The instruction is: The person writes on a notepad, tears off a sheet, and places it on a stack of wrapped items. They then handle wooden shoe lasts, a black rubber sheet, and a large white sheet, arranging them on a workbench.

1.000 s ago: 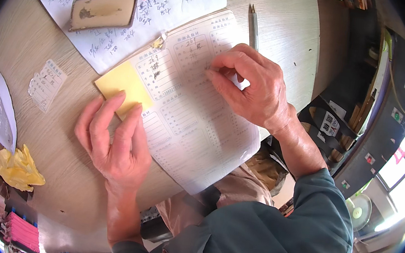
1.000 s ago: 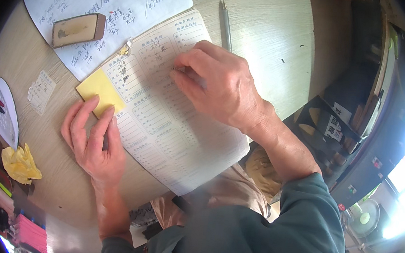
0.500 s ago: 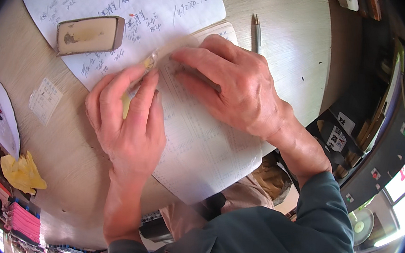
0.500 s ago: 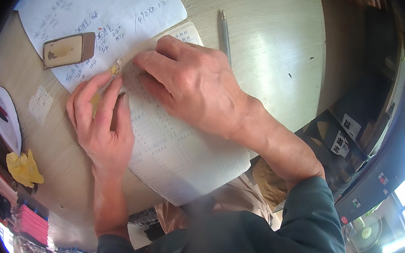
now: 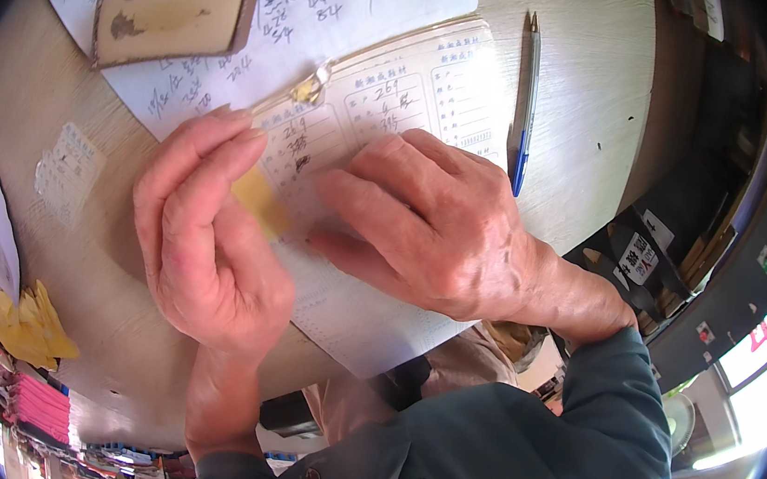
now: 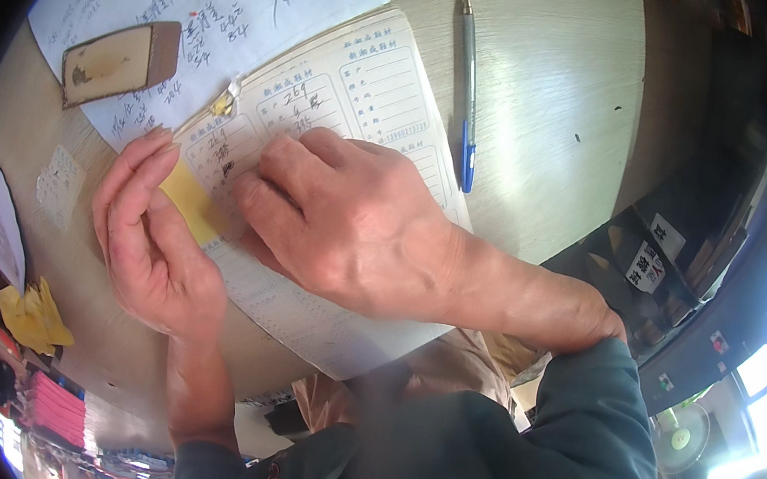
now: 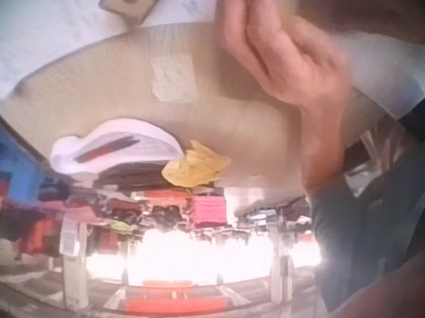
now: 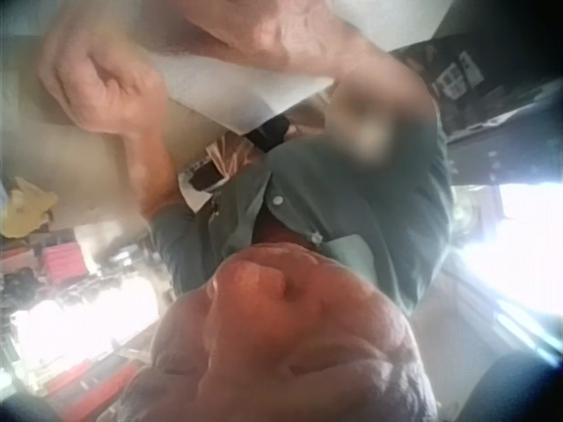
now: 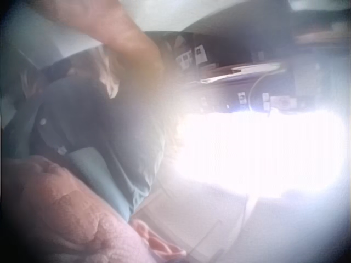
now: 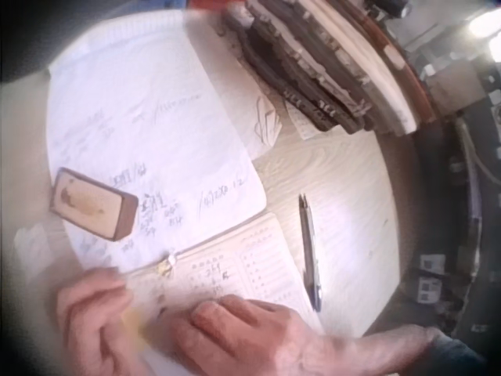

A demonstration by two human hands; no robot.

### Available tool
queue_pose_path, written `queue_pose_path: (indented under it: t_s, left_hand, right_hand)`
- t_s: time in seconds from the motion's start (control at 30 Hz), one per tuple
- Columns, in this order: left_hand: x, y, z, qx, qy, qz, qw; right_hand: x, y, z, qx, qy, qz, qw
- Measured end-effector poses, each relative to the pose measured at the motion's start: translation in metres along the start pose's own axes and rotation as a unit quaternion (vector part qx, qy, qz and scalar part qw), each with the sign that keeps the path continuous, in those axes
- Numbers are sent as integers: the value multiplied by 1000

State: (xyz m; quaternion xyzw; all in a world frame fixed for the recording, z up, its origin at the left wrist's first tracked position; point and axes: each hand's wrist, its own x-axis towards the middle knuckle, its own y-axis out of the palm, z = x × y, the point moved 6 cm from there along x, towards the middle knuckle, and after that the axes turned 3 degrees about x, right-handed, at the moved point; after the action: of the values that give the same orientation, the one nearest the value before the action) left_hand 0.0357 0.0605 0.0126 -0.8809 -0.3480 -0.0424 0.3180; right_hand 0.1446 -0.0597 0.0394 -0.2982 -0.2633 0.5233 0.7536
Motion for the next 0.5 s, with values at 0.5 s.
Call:
queue_pose_path:
  t_s: [0.5]
  left_hand:
    - [0, -6, 5, -65, 13, -25, 998]
  right_hand:
    - [10, 17, 14, -14, 123, 9, 992]
